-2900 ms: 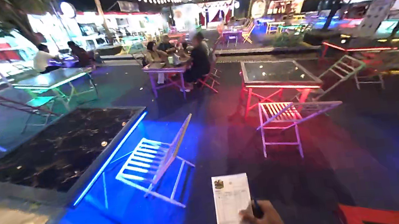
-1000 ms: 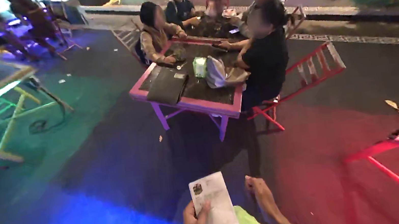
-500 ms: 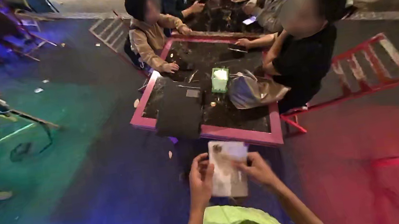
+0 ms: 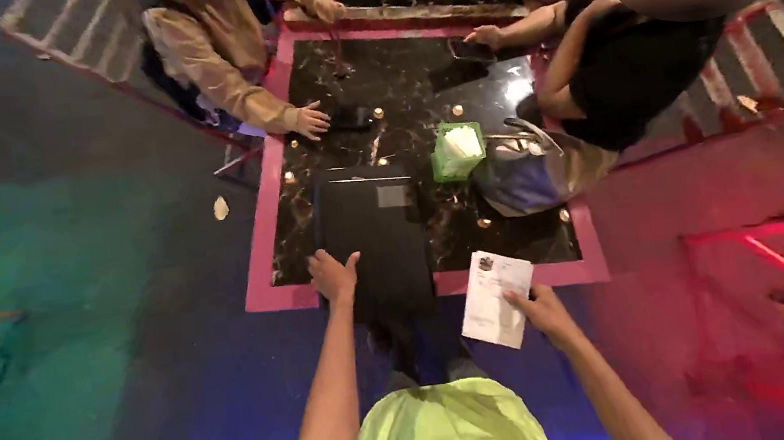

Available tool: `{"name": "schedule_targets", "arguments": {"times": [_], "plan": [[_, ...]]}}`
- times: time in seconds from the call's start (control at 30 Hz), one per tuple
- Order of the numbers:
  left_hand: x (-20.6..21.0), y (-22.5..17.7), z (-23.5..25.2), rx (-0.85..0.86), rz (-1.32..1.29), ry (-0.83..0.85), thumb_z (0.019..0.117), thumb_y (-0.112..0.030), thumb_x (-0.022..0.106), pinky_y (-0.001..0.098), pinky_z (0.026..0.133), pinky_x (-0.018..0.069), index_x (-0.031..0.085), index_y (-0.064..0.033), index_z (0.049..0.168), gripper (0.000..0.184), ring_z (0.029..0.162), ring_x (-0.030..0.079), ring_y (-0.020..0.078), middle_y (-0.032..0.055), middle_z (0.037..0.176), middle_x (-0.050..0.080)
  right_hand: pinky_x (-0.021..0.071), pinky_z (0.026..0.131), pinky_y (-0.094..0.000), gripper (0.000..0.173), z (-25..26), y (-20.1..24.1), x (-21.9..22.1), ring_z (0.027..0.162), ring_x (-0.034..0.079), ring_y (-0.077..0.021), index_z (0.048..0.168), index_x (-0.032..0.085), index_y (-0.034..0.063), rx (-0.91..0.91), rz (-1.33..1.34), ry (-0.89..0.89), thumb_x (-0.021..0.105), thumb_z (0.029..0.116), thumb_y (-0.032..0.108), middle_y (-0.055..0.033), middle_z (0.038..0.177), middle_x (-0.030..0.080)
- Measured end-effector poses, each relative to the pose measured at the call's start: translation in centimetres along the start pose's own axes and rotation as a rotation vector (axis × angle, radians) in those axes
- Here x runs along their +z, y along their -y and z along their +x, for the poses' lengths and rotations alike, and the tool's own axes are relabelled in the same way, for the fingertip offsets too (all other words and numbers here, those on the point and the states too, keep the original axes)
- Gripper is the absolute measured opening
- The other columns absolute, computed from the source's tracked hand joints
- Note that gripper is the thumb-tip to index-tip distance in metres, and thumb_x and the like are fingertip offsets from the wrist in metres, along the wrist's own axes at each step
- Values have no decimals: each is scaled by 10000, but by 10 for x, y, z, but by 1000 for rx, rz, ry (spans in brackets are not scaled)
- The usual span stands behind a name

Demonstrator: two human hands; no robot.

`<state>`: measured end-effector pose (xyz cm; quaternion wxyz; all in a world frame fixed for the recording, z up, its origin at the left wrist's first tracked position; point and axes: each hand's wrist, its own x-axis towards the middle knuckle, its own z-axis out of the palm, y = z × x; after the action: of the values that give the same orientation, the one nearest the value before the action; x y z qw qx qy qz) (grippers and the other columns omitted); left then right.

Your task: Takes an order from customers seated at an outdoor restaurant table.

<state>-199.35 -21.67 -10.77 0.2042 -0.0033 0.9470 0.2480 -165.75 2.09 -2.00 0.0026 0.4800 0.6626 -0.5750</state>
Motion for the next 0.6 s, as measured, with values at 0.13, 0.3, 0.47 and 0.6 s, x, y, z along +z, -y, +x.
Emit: {"name": "schedule_targets", "arguments": {"times": [0.13, 0.3, 0.47, 0.6], "plan": [[-25, 2, 30, 92, -114, 257, 895, -426, 778, 605, 1123, 403, 542, -2, 1429, 721, 1337, 522, 423, 274, 1400, 569, 619, 829, -433, 323, 43, -12, 26, 898, 734, -226, 1171, 674, -18, 104, 67, 43, 707, 966, 229, -151, 1007, 743], [-78, -22, 8, 119, -352, 175, 969, -290, 706, 497, 1042, 503, 683, -24, 1243, 382, 1184, 642, 274, 178, 1246, 680, 608, 755, -409, 390, 78, -11, 53, 887, 722, -216, 1256, 634, 11, 218, 206, 111, 694, 982, 281, -141, 1052, 736], [-157, -16, -44, 208, -479, 28, 945, -126, 705, 328, 915, 590, 662, 19, 1225, 318, 1034, 697, 133, 116, 1135, 721, 599, 712, -373, 374, 93, -8, 65, 838, 708, -185, 1260, 623, 3, 252, 274, 152, 689, 982, 244, -127, 1028, 730], [-173, 38, -42, 85, -770, 261, 924, 37, 589, 335, 927, 596, 383, -11, 1497, 611, 1108, 676, 146, 101, 1304, 642, 541, 592, -275, 358, 102, -7, 70, 690, 657, -105, 1225, 596, 21, 297, 380, 265, 710, 966, 239, -63, 900, 718]]}}
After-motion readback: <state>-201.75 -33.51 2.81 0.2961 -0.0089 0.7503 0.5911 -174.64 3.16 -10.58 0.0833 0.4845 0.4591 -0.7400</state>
